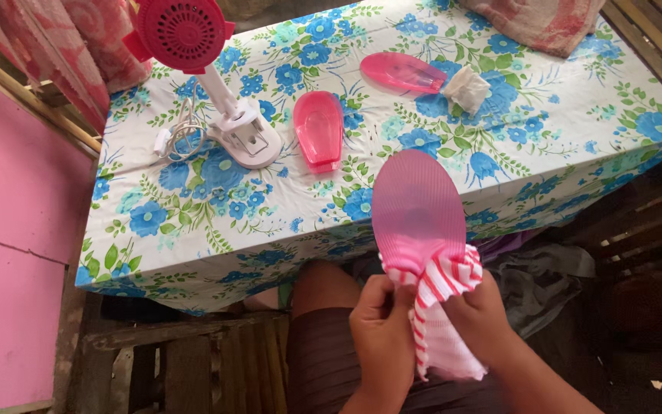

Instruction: The person wipes each pink fan blade with a red-and-white striped cloth, then attaches the blades one by one to the fan hub and secures them. The fan base remains on the table throughout.

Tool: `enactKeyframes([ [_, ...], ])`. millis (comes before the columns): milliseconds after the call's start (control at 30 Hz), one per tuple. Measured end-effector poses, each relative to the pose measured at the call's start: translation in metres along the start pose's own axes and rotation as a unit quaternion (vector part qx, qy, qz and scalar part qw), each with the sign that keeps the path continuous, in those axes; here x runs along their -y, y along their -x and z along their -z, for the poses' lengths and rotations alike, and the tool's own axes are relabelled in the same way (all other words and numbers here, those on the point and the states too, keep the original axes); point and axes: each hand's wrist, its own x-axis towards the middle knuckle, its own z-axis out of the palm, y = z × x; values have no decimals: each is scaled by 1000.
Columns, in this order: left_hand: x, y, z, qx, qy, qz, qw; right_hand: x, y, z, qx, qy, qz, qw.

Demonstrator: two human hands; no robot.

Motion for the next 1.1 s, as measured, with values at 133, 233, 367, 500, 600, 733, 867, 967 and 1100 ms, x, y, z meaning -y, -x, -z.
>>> enactKeyframes([
  [133,2,-3,-2,-14,44,45,998,1,-8,2,17,48,56,997],
  [233,-12,-16,4,-43,26,23,998,11,-9,-6,79,-46,-68,993],
  [367,-46,-37,5,-68,67,-6,995,30,-3,-9,212,27,59,975],
  [500,-70,-52,3,-25,90,45,995,29,4,-7,245,19,-17,969],
  [600,-71,-44,-2,19,2,43,999,16,3,-5,199,-52,-57,977],
  [733,-55,-31,-3,68,-49,13,996,-5,-11,1,43,-108,-62,991],
  [867,-32,-19,10,62,-59,73,994,-18,-18,7,-27,-124,-8,992],
  [967,-10,-8,10,107,-29,37,993,-15,-22,9,-112,-172,-45,978],
  [1100,4,-9,6,68,189,61,978,-4,-17,-8,-83,-24,14,996],
])
